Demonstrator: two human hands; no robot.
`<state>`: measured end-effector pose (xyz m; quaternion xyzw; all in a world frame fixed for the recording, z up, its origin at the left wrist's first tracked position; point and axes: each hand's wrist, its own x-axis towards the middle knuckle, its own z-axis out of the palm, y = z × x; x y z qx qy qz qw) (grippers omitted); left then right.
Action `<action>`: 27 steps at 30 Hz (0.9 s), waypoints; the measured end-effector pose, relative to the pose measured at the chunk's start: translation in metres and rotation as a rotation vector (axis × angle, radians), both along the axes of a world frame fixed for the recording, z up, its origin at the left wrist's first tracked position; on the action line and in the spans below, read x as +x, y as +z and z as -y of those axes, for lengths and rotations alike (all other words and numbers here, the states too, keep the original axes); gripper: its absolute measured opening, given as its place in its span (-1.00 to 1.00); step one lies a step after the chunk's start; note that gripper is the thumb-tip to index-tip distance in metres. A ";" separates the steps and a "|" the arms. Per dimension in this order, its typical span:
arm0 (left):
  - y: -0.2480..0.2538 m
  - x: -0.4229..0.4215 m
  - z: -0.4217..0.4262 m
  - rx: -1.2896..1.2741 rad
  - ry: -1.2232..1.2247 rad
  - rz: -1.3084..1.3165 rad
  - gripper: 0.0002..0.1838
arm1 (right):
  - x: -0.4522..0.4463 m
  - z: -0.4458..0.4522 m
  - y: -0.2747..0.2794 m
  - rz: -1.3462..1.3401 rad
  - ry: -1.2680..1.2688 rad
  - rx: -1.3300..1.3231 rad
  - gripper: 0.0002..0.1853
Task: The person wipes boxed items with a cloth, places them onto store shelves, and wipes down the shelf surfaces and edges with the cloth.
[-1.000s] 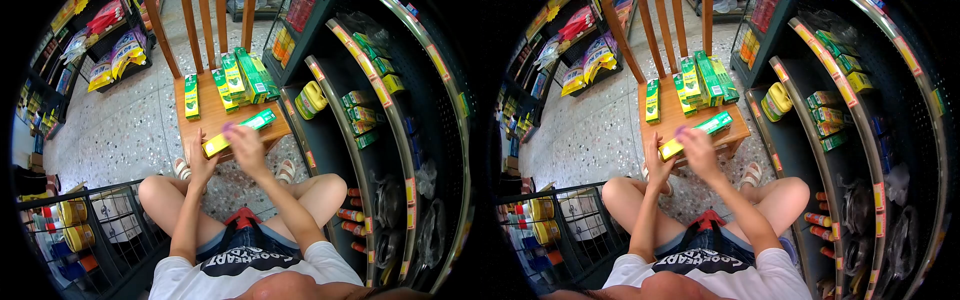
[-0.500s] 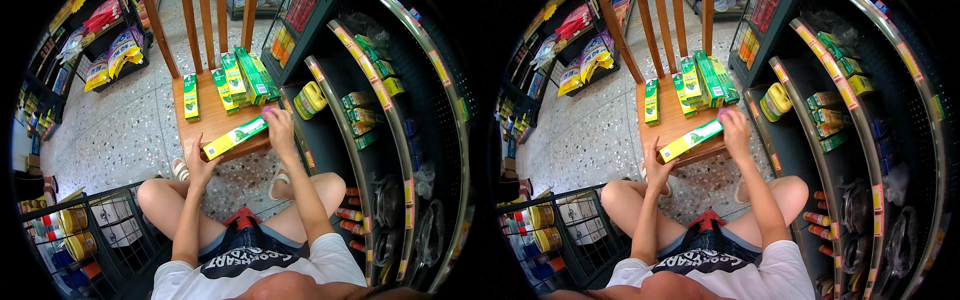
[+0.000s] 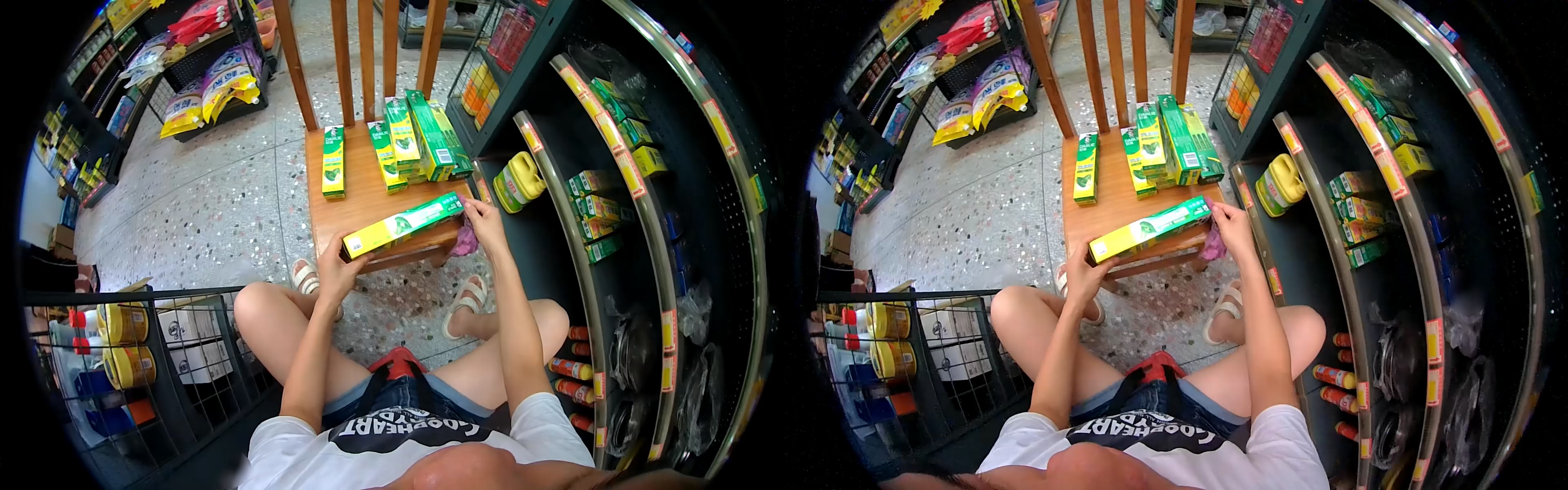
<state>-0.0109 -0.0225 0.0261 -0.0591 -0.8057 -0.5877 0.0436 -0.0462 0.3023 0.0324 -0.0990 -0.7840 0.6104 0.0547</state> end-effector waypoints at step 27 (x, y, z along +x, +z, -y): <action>-0.024 -0.081 -0.057 1.213 0.364 0.574 -0.51 | 0.012 0.009 -0.015 -0.261 0.019 0.084 -0.75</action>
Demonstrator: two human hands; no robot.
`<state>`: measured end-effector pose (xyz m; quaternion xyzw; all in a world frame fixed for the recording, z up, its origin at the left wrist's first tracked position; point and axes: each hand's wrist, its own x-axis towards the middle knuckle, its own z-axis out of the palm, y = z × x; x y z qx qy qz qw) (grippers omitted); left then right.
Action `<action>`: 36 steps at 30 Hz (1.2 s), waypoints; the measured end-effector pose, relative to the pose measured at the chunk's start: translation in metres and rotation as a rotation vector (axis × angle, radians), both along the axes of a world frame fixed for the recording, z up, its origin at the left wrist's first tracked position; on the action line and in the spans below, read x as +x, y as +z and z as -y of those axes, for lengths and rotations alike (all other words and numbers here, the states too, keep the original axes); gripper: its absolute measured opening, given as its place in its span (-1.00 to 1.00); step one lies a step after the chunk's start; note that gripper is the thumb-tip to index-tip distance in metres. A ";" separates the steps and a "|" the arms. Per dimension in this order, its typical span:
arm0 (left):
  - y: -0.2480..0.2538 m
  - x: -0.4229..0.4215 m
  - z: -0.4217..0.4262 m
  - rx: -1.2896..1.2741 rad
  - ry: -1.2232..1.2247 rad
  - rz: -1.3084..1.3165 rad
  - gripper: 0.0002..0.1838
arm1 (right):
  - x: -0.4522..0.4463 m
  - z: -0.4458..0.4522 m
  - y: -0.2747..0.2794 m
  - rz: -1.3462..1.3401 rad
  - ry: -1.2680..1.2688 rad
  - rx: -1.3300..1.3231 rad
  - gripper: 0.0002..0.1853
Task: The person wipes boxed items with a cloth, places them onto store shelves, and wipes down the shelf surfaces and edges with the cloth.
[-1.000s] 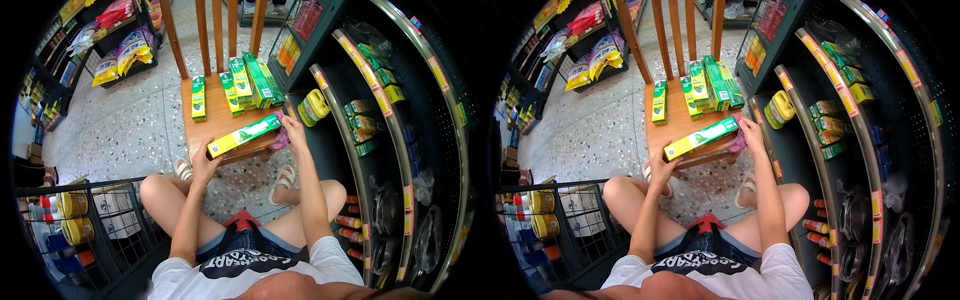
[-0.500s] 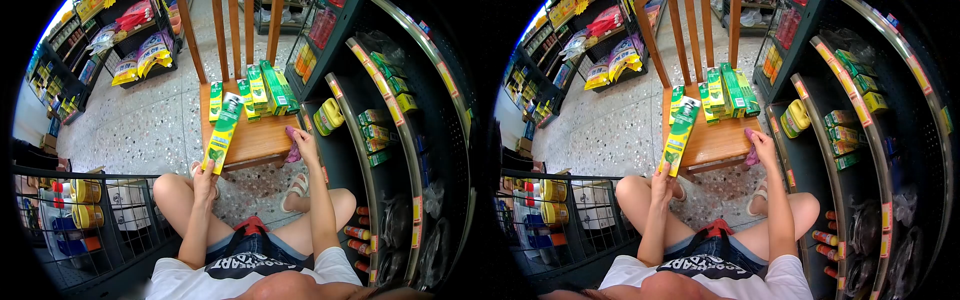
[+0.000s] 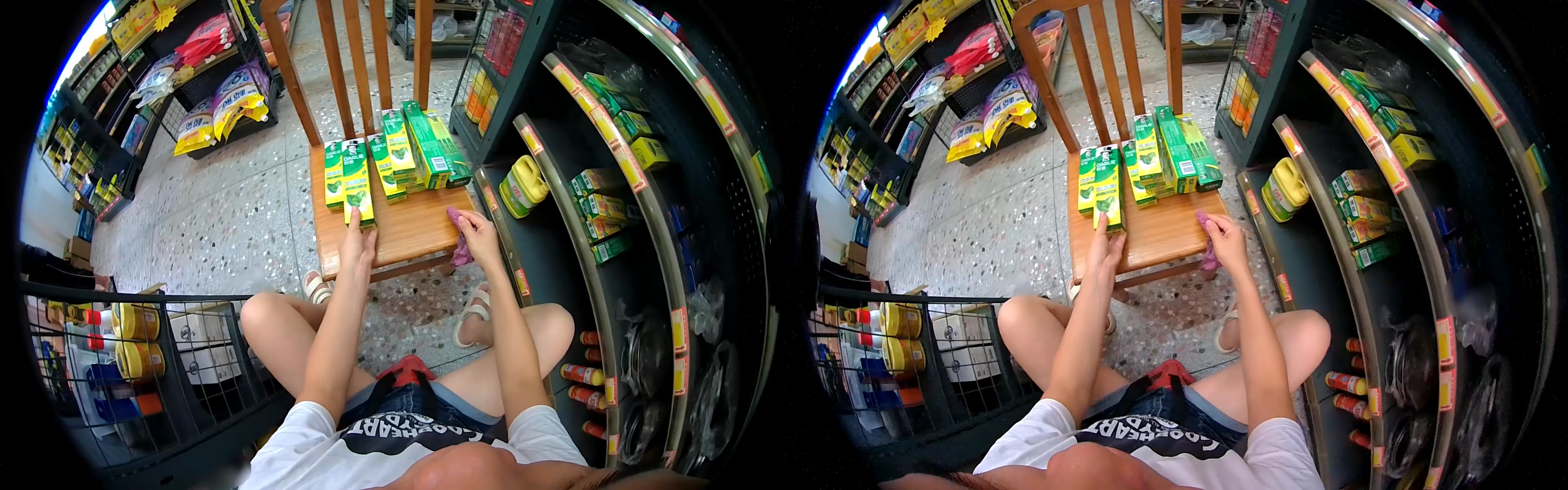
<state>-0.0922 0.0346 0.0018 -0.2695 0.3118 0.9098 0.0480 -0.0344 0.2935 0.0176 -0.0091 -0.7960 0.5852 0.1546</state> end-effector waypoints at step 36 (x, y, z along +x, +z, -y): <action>0.034 0.018 -0.160 -1.073 -0.567 -0.758 -0.17 | -0.066 -0.062 0.020 0.315 0.104 -0.043 -0.44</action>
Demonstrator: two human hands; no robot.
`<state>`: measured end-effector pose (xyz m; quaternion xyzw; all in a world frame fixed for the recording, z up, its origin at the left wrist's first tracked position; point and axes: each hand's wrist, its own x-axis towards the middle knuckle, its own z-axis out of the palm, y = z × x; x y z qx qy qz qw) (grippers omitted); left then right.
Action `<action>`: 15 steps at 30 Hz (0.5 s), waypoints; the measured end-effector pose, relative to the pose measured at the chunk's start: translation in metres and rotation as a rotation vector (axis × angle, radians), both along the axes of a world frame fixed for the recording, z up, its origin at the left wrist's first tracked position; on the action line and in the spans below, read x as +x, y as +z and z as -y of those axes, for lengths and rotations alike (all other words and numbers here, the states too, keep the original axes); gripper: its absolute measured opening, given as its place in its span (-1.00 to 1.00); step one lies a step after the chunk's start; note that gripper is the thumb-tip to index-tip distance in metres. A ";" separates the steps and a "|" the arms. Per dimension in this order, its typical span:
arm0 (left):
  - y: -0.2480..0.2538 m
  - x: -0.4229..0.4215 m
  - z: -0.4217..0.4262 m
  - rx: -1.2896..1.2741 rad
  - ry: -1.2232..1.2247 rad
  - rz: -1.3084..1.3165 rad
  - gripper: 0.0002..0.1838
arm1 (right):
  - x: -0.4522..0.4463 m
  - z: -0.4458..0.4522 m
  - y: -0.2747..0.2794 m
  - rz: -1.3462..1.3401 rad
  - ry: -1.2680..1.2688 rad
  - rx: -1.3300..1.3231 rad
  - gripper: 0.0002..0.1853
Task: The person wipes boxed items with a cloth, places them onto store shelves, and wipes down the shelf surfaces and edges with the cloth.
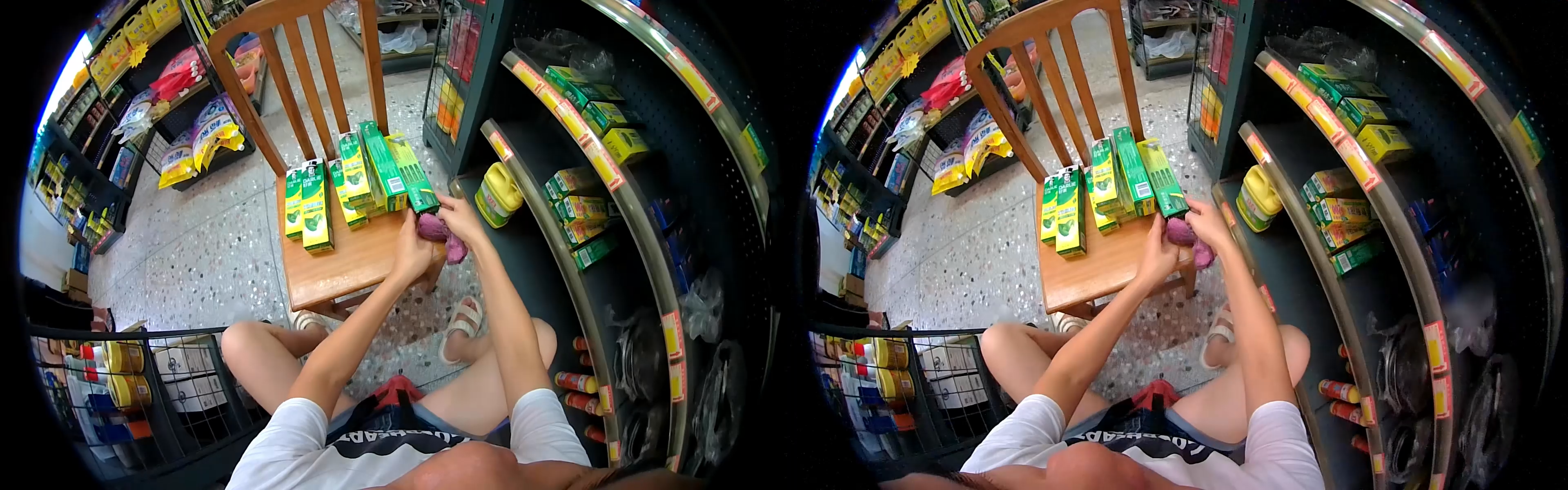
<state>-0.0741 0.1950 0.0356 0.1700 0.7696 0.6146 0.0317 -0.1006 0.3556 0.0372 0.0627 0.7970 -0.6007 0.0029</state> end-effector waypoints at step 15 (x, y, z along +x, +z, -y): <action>-0.008 0.094 0.111 -0.241 0.133 -0.078 -0.28 | 0.150 0.109 0.016 0.025 -0.066 0.095 -0.48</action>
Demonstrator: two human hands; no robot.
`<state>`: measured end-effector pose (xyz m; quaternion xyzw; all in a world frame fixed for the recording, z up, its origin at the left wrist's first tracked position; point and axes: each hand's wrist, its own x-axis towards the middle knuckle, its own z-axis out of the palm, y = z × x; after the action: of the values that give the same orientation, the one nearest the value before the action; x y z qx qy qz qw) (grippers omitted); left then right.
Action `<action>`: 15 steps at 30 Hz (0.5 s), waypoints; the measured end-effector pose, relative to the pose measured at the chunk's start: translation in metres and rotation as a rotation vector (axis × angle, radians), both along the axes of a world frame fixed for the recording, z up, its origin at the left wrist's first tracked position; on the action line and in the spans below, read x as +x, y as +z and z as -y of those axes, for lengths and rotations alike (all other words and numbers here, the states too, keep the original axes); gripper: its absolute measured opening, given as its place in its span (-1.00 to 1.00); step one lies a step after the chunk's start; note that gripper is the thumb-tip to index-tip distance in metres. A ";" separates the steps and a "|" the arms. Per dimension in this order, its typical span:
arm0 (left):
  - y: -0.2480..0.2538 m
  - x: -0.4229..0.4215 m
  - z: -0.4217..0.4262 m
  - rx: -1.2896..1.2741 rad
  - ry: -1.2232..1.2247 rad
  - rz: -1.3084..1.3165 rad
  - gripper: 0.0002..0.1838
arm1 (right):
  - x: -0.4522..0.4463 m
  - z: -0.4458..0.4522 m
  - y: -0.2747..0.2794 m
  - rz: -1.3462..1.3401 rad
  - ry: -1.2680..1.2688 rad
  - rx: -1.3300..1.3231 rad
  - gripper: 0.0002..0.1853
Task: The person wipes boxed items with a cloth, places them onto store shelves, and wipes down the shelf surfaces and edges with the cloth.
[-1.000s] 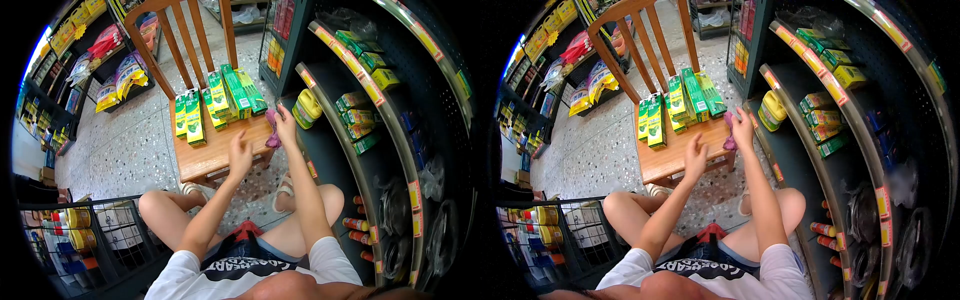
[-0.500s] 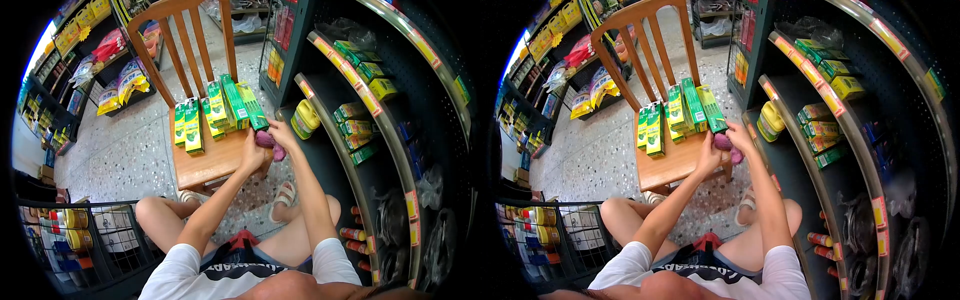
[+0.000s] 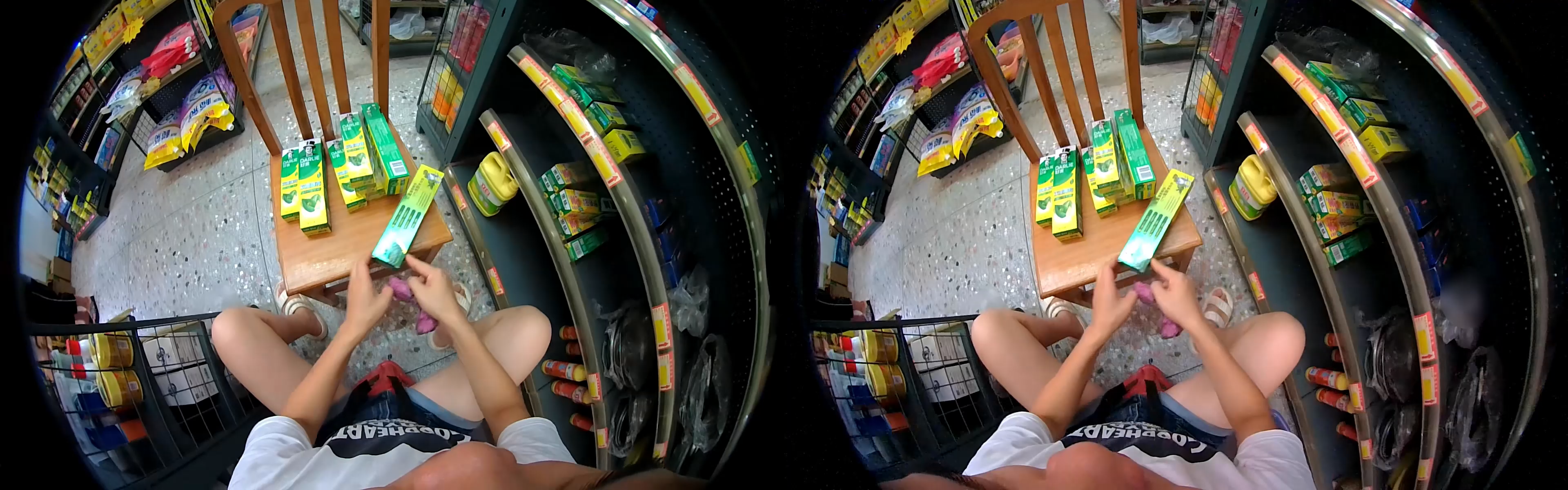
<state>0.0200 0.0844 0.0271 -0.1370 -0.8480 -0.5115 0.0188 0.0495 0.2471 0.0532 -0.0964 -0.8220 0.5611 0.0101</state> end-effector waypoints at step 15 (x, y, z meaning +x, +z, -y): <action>-0.001 -0.021 0.044 0.024 0.058 -0.070 -0.03 | -0.019 0.041 0.007 -0.325 -0.146 -0.315 -0.76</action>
<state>-0.0012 0.0408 0.0264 -0.1298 -0.8442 -0.5159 0.0650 0.0302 0.2066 0.0601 -0.0645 -0.7027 0.6885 0.1675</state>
